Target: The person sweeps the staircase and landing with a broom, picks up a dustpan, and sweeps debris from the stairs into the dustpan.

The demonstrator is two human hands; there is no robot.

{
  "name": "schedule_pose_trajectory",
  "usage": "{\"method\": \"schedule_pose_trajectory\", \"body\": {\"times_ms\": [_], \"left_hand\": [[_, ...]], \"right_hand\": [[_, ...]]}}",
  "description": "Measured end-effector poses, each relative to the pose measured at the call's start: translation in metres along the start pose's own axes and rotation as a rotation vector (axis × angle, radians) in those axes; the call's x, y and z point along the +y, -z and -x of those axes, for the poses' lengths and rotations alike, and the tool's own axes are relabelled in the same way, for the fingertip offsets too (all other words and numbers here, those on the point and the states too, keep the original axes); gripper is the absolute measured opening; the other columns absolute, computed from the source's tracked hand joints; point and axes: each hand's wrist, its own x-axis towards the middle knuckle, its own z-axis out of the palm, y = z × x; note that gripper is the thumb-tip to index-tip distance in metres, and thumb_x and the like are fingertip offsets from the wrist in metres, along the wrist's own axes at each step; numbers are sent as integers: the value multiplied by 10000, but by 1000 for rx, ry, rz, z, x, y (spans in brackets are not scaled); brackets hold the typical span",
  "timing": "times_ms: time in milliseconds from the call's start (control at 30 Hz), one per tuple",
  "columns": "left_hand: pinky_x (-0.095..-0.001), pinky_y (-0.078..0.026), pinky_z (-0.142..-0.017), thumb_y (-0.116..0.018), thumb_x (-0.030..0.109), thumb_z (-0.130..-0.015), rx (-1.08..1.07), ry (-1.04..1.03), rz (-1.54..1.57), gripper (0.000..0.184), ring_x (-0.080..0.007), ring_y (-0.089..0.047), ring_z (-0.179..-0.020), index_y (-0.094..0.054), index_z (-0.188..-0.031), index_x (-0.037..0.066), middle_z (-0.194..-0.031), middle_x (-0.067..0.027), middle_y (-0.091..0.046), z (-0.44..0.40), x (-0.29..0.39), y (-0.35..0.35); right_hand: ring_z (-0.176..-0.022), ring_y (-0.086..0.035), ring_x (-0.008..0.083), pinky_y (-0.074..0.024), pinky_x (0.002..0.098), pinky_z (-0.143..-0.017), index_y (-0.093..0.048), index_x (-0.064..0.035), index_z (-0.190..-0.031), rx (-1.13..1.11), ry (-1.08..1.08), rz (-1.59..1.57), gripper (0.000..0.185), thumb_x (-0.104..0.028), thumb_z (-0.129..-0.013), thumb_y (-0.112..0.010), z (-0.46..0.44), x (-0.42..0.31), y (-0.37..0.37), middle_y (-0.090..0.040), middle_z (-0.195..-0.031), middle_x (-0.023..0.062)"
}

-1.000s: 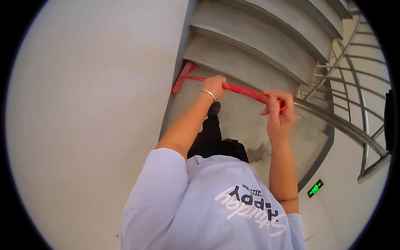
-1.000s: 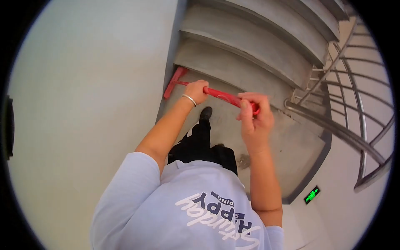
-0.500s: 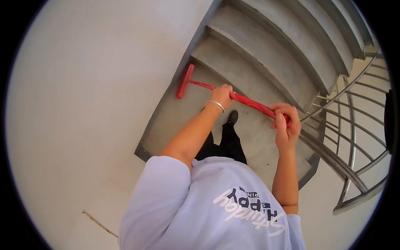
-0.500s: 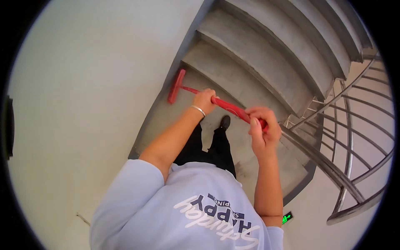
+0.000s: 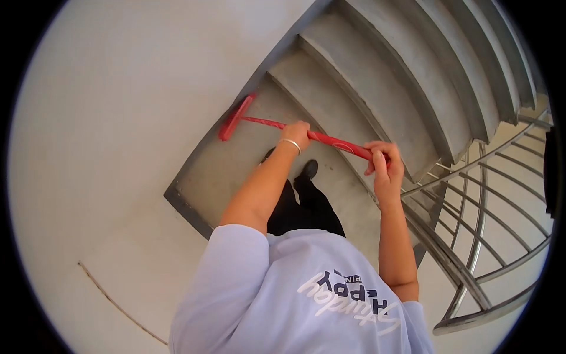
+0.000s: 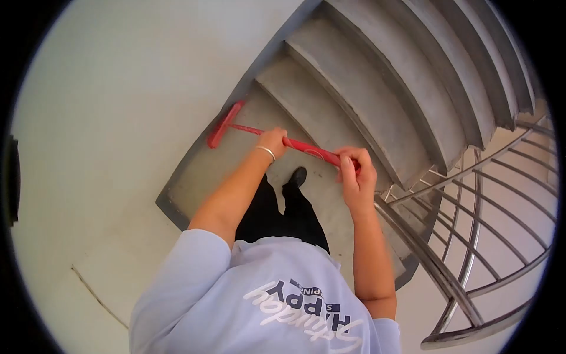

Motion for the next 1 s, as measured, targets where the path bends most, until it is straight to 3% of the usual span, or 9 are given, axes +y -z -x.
{"method": "schedule_pose_trajectory", "body": {"times_ms": [267,367,467,533,633,733,900,1000], "left_hand": [[-444,-474,-685,-620,196,-762,124,-59,147,136,-353,-596,-771,-557,-745,78,-836,-139,-587,4,71,4],[-444,-474,-694,-629,190,-755,123,-43,166,125,-352,-595,-793,-567,-749,82,-848,-138,-587,-17,53,-3],[-425,-489,-775,-667,195,-718,41,13,86,207,-352,-599,-875,-606,-875,75,-939,-147,-605,-8,20,15],[-425,-488,-779,-664,188,-718,-84,136,71,215,-350,-598,-883,-607,-887,67,-946,-154,-608,10,-21,4],[-432,-490,-768,-671,205,-715,-65,218,64,228,-349,-601,-877,-605,-884,65,-947,-155,-606,48,-50,4],[-436,-492,-753,-668,205,-715,-17,255,107,222,-350,-605,-856,-603,-874,63,-957,-158,-602,64,-36,20],[-460,-472,-673,-634,219,-749,187,108,317,171,-360,-591,-776,-555,-783,71,-865,-152,-591,47,11,73],[-461,-471,-668,-638,202,-722,296,139,410,158,-356,-593,-780,-558,-789,83,-864,-144,-588,30,2,103]], "right_hand": [[-523,-469,64,-419,198,-498,-501,-6,-892,105,118,70,72,-64,-904,-459,14,-46,29,-624,-979,152],[-535,-475,66,-422,198,-504,-498,-8,-896,107,168,133,79,-71,-912,-454,6,-44,14,-623,-972,146],[-556,-487,71,-430,206,-522,-496,-13,-896,95,64,23,80,-75,-920,-451,-9,-14,-10,-621,-962,135],[-545,-475,83,-425,216,-522,-488,-13,-909,-44,-64,-68,92,-93,-928,-447,-14,6,-29,-612,-978,121],[-551,-481,90,-439,232,-532,-491,-9,-911,-124,-78,-25,85,-77,-923,-441,-10,-2,-52,-611,-982,128],[-557,-483,95,-440,232,-516,-502,-6,-906,-153,-96,-39,87,-61,-917,-436,-12,-35,-58,-610,-985,141],[-535,-462,75,-408,200,-496,-504,-10,-885,-120,92,102,64,-56,-892,-460,-34,-116,-50,-618,-949,144],[-502,-444,82,-381,204,-474,-498,-21,-897,-180,235,125,93,-107,-908,-463,-48,-141,-79,-610,-953,147]]}}
